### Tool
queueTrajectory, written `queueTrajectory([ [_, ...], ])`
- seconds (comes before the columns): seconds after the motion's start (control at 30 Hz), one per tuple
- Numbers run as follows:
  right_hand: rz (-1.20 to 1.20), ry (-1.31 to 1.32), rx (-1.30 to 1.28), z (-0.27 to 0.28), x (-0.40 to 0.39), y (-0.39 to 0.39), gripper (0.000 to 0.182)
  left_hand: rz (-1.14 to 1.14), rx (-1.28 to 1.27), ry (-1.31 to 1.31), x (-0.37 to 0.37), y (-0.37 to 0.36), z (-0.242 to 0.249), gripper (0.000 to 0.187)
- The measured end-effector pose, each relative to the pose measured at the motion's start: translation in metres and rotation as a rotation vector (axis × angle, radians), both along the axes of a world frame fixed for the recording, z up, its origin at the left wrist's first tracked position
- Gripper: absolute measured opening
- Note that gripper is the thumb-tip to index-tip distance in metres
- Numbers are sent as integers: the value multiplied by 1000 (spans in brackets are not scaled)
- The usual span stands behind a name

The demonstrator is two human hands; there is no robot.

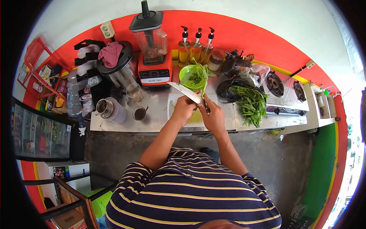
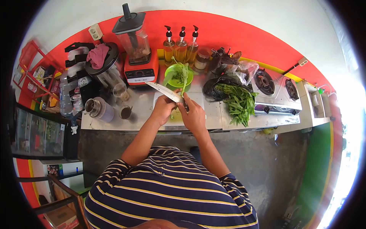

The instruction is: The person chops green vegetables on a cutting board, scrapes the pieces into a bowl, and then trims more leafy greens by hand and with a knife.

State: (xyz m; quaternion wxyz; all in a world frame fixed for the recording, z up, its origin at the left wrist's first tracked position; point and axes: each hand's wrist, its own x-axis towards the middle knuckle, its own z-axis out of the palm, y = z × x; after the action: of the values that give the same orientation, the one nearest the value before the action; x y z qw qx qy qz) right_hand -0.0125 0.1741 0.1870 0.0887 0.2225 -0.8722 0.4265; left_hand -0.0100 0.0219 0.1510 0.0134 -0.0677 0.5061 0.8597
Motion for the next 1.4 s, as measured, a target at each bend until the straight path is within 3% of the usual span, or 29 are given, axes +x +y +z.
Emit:
queueTrajectory([
  [0.6,-79,83,-37,-2,-1,-13,52,-5,58,13,-5,-2,-5,29],
  [0.77,-91,14,-225,-7,-4,-26,41,58,-13,79,-6,-2,-1,29],
  [1.1,-83,61,-314,-14,-12,-40,33,162,-57,99,-2,1,0,31],
  [1.3,-118,-83,-333,-23,-11,-38,31,225,-44,-11,4,-8,-10,33],
  [1.4,-131,-172,-520,-36,-14,-33,31,261,-38,-25,10,-21,-18,33],
])
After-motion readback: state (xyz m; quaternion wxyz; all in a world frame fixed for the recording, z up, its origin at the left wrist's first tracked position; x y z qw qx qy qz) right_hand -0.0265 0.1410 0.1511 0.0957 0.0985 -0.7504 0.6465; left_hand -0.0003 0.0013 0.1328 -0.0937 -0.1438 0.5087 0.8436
